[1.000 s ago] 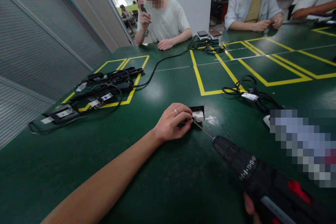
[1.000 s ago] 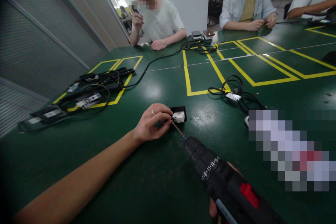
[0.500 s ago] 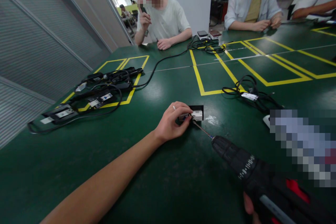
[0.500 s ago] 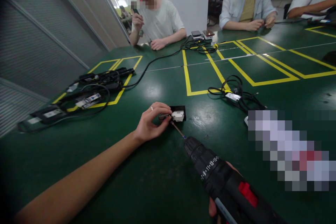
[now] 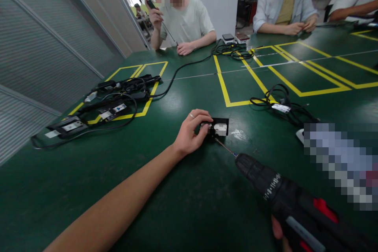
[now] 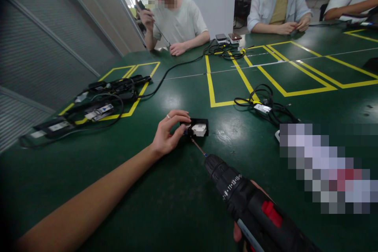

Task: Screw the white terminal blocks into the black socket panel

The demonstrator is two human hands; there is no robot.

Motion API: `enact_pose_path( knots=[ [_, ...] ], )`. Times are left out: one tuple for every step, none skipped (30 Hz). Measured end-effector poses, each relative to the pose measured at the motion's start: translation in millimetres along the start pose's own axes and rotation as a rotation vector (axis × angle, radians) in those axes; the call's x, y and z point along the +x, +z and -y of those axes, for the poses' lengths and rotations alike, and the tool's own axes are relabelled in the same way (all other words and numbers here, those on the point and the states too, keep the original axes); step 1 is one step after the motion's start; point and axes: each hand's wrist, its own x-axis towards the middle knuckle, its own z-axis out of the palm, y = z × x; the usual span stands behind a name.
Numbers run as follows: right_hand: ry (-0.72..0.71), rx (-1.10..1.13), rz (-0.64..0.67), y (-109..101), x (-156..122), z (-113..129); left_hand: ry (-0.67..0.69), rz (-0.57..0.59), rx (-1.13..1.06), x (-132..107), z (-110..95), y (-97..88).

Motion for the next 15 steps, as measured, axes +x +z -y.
enact_pose_path(
  knots=[
    [0.012,0.024,0.053,3,-3,-1,-0.003,0.032,-0.028,0,0,-1.1],
    [0.026,0.047,0.108,5,-7,-1,-0.003,0.071,-0.051,1,0,-2.4],
    [0.043,0.064,0.151,7,-11,-1,0.004,0.113,-0.069,1,-1,-3.7],
    [0.063,0.080,0.195,8,-13,0,0.016,0.159,-0.079,2,-2,-4.9],
    [0.085,0.092,0.228,7,-14,0,0.029,0.202,-0.081,2,-3,-5.6],
    [0.102,0.100,0.248,4,-12,0,0.039,0.239,-0.074,2,-4,-5.8],
    [0.125,0.110,0.275,-1,-7,1,0.048,0.265,-0.056,3,-5,-5.4],
    [0.152,0.120,0.306,-7,-2,1,0.055,0.279,-0.026,3,-6,-4.3],
    [0.177,0.131,0.330,-13,4,2,0.059,0.280,0.015,3,-6,-2.8],
    [0.262,0.161,0.441,-20,10,2,0.064,0.270,0.063,3,-7,-0.9],
    [0.336,0.195,0.528,-26,16,2,0.074,0.254,0.114,2,-7,1.0],
    [0.383,0.225,0.561,-31,20,2,0.088,0.241,0.165,2,-6,2.8],
    [0.409,0.258,0.568,-35,23,1,0.107,0.228,0.216,2,-6,4.3],
    [0.417,0.282,0.547,-37,24,0,0.127,0.218,0.267,2,-5,5.3],
    [0.413,0.299,0.516,-38,25,-1,0.147,0.211,0.316,2,-4,5.9]
  ],
)
